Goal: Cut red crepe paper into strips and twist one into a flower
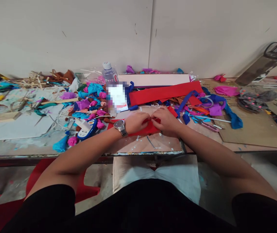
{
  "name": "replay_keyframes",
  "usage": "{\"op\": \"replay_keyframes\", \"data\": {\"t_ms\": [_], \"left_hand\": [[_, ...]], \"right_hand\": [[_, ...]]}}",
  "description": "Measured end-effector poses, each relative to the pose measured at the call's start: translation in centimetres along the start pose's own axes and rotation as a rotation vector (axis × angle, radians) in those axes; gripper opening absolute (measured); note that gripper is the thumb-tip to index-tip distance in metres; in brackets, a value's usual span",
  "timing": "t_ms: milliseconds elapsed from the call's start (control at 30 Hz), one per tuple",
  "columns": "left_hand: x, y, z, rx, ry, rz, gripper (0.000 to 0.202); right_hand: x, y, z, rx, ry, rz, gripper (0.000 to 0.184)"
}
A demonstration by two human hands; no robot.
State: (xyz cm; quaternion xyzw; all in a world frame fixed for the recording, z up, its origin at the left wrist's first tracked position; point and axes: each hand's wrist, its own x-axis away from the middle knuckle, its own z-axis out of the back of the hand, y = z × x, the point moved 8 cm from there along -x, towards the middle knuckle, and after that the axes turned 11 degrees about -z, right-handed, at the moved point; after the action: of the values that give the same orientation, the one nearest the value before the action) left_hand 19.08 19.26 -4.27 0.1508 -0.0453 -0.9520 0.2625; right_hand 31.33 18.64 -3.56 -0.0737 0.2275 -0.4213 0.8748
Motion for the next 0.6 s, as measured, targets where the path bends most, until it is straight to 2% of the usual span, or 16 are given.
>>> {"op": "replay_keyframes", "data": {"t_ms": [433,600], "left_hand": [[0.1,0.0,1.2,0.084,0.095,0.024,0.025],[0.1,-0.6,1.2,0.108,0.088,0.075,0.026]], "right_hand": [[0.0,0.3,0.2,0.021,0.014,0.045,0.014],[0.0,0.6,0.9,0.039,0.051,-0.013,0.016]]}}
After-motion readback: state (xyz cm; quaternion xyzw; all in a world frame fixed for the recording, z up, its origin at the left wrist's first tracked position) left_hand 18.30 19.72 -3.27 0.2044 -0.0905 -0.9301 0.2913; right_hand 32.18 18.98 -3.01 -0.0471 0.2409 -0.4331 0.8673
